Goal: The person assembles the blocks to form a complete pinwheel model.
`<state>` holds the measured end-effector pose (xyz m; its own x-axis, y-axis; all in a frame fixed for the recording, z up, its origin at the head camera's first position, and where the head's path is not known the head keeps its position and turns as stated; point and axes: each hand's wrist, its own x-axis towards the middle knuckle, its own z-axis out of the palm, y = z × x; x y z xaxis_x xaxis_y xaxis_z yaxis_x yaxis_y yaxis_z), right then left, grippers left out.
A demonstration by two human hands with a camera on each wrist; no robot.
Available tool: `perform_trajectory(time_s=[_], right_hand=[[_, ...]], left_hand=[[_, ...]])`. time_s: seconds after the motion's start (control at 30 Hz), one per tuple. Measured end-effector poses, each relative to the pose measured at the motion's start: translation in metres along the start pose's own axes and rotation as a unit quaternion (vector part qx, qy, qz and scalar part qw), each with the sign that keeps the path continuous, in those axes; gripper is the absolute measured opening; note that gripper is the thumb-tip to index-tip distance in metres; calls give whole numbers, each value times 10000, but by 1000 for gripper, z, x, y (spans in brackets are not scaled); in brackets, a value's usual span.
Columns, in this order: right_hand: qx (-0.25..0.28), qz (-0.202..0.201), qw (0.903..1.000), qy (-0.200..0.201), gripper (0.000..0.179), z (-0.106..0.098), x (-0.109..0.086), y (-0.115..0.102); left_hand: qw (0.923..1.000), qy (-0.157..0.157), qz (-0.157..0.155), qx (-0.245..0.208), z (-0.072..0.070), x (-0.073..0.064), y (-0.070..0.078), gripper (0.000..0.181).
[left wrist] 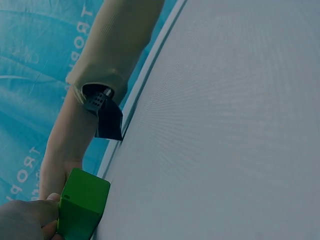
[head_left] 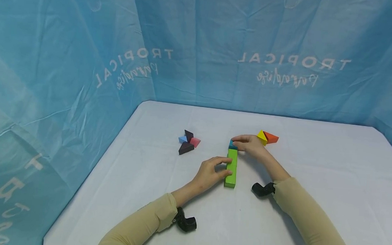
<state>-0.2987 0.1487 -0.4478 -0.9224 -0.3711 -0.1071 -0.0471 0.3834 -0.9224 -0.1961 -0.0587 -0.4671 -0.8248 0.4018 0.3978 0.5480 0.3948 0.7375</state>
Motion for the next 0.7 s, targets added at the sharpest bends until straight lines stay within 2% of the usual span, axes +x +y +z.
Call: perform_trajectory(time_s=[0.13,0.27,0.5,0.7], right_hand=[[-84,-78,9999,-39,36,3,-4,-3],[51,-125,9998,-133,36,5,-8,-5],[-21,14,9999,-142,36,7,-11,-7],[-18,-36,9999,-105,34,7,-12,-8]], left_hand=[[10000,10,57,-26,-1,0,1,40],[9999,49,125,-1,0,0,1,40],[10000,27,93,18,0,0,0,41],[10000,41,87,-13,0,0,1,40]])
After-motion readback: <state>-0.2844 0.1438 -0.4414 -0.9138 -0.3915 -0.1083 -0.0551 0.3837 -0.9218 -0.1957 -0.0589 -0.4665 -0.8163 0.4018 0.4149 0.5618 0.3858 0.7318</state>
